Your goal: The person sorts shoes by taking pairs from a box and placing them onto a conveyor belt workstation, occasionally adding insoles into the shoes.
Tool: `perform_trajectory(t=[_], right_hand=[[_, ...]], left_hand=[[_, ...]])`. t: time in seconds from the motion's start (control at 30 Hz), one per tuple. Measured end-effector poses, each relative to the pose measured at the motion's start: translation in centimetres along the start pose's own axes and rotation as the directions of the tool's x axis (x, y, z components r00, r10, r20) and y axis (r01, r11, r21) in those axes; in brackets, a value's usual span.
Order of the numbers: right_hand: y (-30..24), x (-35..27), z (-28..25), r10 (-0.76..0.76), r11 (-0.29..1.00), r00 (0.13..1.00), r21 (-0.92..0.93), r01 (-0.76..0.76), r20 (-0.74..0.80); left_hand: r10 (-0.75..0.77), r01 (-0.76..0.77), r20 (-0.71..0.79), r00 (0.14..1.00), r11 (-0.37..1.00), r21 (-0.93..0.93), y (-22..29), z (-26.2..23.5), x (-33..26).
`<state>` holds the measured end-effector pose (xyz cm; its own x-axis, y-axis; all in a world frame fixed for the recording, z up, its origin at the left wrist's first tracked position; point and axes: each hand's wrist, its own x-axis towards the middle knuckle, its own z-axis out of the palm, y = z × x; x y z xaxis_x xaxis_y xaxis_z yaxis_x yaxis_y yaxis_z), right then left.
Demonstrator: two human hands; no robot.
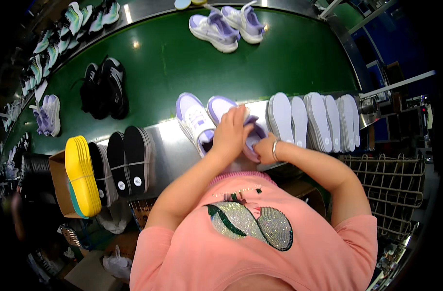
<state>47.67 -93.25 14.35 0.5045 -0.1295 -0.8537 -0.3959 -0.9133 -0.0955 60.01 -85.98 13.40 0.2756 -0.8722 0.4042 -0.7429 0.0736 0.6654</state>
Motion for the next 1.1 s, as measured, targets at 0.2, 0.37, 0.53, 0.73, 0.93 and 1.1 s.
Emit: perform_trajectory(t=[0.2, 0.37, 0.53, 0.73, 0.93, 1.1], right_hand=[[-4.6, 0.0, -1.1, 0.025, 0.959, 0.977, 0.281, 0.036, -0.211], [-6.0, 1.3, -2.6, -0.010, 0.903, 0.973, 0.416, 0.108, -0.231], [-0.6, 0.6, -6.8, -0.068, 0.796, 0.414, 0.200, 0.571, -0.908], [10.4, 7.6, -14.2, 0.165, 0.938, 0.308, 0.246, 0.245, -0.937], [16.1, 14.5, -19.7, 0.304, 0.943, 0.390, 0.216, -0.253, -0.870], [21.7, 17.8, -21.0, 0.450, 0.861, 0.505, 0.208, -0.463, -0.737]], left_hand=[[-0.289, 0.198, 0.283, 0.914, 0.930, 0.310, 0.5, -3.9, -4.6], [-0.509, 0.354, 0.327, 0.796, 0.831, 0.429, -1.9, -3.5, -2.5], [-0.506, 0.385, 0.182, 0.843, 0.804, 0.454, -7.7, -4.7, 1.4], [-0.562, 0.551, -0.150, 0.814, 0.665, 0.504, -14.3, -10.6, 10.2], [-0.305, 0.450, -0.348, 0.886, 0.745, 0.492, -12.5, -13.4, 6.5], [-0.334, 0.697, -0.612, 0.717, 0.311, 0.646, -10.4, -20.4, -3.0]])
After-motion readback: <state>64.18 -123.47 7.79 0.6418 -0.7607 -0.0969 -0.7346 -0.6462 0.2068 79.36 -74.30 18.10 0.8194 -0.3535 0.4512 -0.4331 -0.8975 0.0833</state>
